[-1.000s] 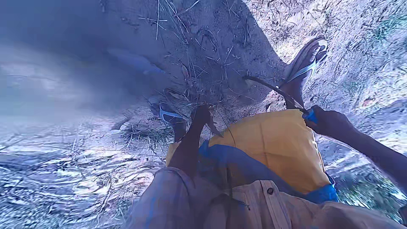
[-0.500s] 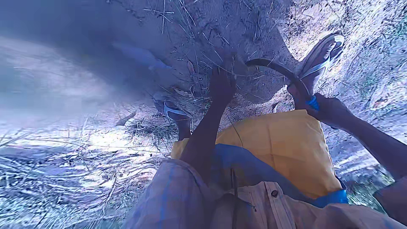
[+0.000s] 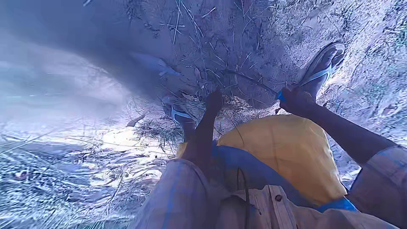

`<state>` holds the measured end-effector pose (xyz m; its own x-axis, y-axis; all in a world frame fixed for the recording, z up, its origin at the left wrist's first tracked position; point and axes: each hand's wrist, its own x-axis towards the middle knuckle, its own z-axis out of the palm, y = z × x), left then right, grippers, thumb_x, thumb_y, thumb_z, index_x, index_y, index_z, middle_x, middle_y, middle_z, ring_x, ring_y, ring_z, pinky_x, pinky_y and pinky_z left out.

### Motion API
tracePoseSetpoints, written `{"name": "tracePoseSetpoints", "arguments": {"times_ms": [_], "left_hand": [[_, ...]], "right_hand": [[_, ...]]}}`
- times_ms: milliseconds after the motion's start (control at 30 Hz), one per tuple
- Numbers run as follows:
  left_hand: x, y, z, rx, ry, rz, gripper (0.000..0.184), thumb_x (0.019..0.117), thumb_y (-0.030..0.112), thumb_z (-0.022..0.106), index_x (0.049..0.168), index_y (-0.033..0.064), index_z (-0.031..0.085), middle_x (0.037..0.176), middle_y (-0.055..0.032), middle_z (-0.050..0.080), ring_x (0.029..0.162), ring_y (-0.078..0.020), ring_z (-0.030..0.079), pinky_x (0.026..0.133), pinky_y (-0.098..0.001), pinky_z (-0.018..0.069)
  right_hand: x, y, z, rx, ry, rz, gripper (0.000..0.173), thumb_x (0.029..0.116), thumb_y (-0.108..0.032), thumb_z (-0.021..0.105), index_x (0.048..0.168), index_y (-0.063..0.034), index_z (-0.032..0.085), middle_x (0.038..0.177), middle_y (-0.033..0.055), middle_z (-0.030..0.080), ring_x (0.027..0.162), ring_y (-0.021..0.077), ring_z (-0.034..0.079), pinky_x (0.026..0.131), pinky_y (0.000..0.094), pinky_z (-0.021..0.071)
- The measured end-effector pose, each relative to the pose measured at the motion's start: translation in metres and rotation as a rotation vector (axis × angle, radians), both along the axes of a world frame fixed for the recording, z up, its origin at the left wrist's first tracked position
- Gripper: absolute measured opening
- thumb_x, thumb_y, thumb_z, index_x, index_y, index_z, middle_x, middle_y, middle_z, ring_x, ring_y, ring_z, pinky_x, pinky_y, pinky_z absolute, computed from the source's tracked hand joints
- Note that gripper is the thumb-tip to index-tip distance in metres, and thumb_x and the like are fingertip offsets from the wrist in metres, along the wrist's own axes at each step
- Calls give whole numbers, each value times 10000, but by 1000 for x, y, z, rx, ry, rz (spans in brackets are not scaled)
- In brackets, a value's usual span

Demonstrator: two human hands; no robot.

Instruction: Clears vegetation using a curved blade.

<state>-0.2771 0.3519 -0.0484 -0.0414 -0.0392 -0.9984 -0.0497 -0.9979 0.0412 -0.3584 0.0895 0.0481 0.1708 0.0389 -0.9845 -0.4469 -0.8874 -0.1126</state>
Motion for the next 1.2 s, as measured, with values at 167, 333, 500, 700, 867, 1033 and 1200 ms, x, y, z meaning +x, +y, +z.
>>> {"name": "tracePoseSetpoints", "arguments": {"times_ms": [167, 333, 500, 700, 867, 1033, 1200], "left_hand": [[-24, 33, 12, 15, 56, -89, 419, 1109, 177, 390, 1472, -23, 449, 1321, -329, 609, 1229, -496, 616, 971, -662, 498], [-3, 16, 34, 39, -52, -19, 764, 951, 148, 688, 1605, 50, 306, 1633, -288, 285, 1448, -533, 355, 1031, -705, 422], [76, -37, -19, -390, -400, -108, 656, 966, 8, 594, 1579, 17, 359, 1673, -244, 260, 1547, -483, 204, 1156, -714, 236], [114, -21, -73, -82, -565, -122, 852, 929, 3, 601, 1645, 25, 142, 1669, -316, 177, 1504, -544, 259, 1088, -741, 348], [111, 9, -56, 14, -353, -53, 496, 1116, 155, 350, 1556, -67, 297, 1380, -381, 545, 1296, -543, 548, 1029, -688, 438], [100, 22, -57, 11, -371, 85, 425, 1127, 175, 327, 1402, -107, 488, 1408, -358, 537, 1353, -514, 509, 1078, -677, 404], [72, 28, -52, 26, -322, 127, 410, 1116, 173, 376, 1384, -102, 520, 1357, -361, 570, 1294, -509, 561, 1061, -655, 441]], "right_hand": [[-54, -59, 72, -89, 179, 21, 387, 1026, -230, 587, 1285, 57, 560, 985, 337, 668, 964, 553, 657, 784, 696, 469], [-25, -43, 77, -100, -429, -273, 358, 933, -218, 646, 1069, 107, 582, 696, 229, 581, 636, 426, 606, 568, 592, 443], [31, 35, 33, -90, -600, -682, 388, 984, -193, 600, 1249, 88, 561, 835, 192, 658, 658, 282, 658, 641, 486, 551], [28, 79, 15, 0, -678, -843, 326, 972, -175, 600, 1183, 73, 588, 781, 113, 650, 599, 166, 634, 578, 356, 550], [42, 80, 18, 62, -764, -706, 307, 954, -180, 600, 1130, 72, 592, 755, 112, 618, 609, 168, 589, 572, 343, 486], [80, 98, -12, 142, -810, -561, 384, 950, -167, 612, 1228, 98, 594, 826, 171, 674, 694, 290, 656, 624, 457, 525], [3, 35, -40, -88, 83, -83, 402, 1030, -226, 574, 1343, 12, 491, 1047, 296, 662, 1019, 503, 660, 816, 656, 493]]}}
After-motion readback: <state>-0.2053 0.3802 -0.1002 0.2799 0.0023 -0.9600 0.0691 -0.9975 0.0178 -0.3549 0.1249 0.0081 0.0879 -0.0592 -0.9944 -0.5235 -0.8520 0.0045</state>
